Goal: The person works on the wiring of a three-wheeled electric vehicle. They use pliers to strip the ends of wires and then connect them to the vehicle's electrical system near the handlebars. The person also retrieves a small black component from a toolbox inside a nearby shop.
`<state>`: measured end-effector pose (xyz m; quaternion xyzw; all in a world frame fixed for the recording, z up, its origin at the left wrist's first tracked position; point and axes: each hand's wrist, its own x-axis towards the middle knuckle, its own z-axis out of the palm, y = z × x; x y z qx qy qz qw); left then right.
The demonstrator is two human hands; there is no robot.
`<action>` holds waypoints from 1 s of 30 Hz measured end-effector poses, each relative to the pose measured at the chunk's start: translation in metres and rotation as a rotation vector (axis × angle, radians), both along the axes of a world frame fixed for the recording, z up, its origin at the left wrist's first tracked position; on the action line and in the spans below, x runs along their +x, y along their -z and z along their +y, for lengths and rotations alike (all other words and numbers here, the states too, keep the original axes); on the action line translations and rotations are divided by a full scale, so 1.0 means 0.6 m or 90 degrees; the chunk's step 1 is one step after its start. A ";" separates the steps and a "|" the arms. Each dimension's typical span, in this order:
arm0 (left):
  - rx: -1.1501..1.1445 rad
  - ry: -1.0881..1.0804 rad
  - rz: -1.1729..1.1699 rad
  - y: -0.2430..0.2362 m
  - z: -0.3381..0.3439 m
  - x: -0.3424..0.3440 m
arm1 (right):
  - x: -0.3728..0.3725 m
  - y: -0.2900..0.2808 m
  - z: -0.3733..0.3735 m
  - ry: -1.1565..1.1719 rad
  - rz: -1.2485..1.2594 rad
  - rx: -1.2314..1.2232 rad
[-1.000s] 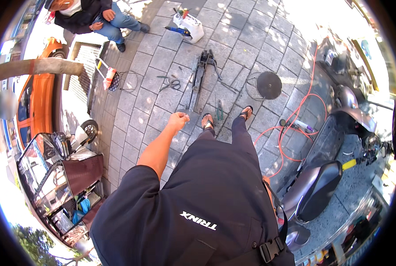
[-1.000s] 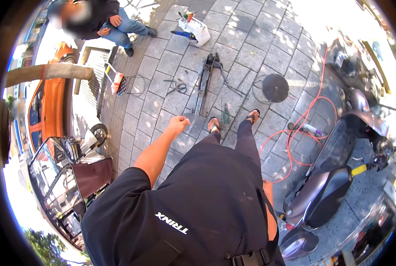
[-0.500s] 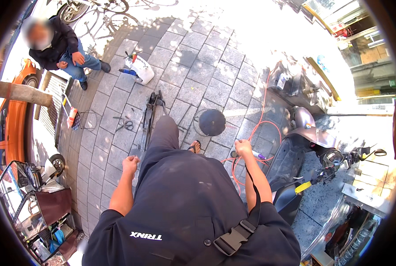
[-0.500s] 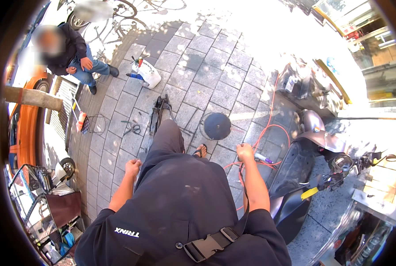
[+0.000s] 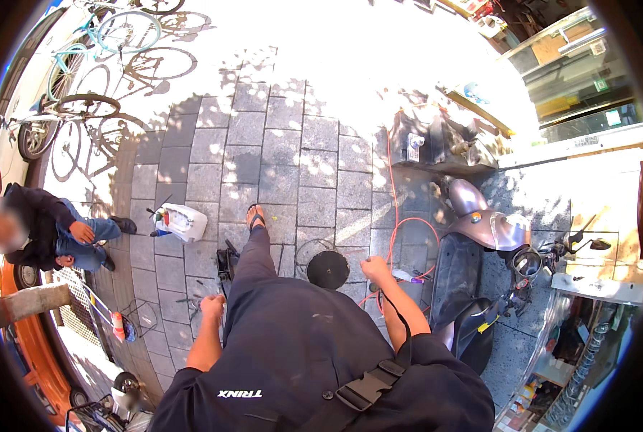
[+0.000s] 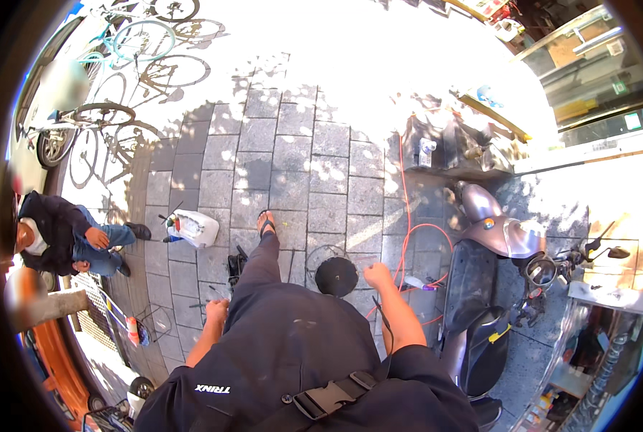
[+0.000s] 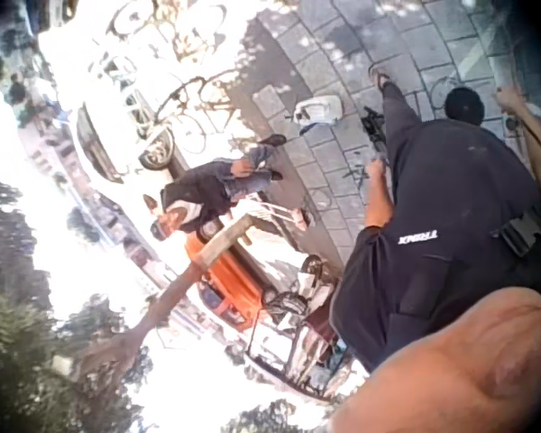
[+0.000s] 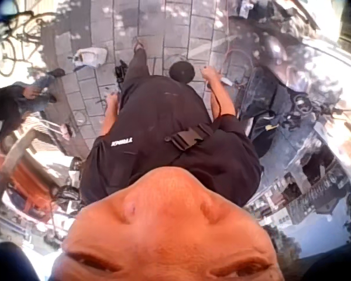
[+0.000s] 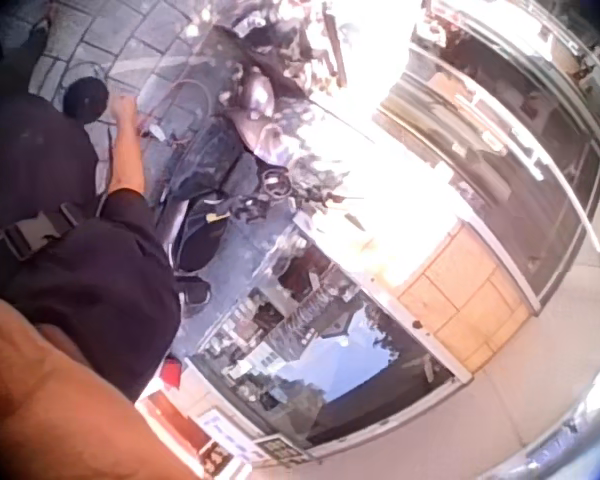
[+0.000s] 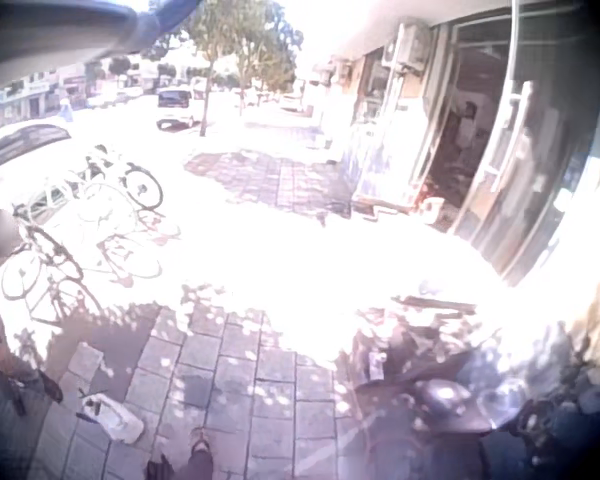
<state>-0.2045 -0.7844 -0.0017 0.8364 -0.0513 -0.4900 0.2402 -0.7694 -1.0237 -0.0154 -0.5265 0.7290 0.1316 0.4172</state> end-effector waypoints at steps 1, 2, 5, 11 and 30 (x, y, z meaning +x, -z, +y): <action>-0.005 -0.025 0.048 -0.018 -0.091 0.038 | 0.003 -0.013 -0.003 0.025 0.040 0.018; -0.044 -0.036 0.016 -0.042 -0.181 0.077 | 0.030 -0.045 -0.026 0.065 0.034 0.100; -0.159 -0.004 -0.047 -0.013 -0.412 0.219 | 0.104 -0.162 -0.081 0.135 0.006 0.095; -0.224 0.152 -0.038 -0.095 -0.859 0.255 | 0.123 -0.148 -0.078 0.417 -0.003 0.180; 0.015 0.357 -0.064 -0.079 -1.445 -0.057 | -0.105 -0.057 -1.056 0.264 -0.034 -0.108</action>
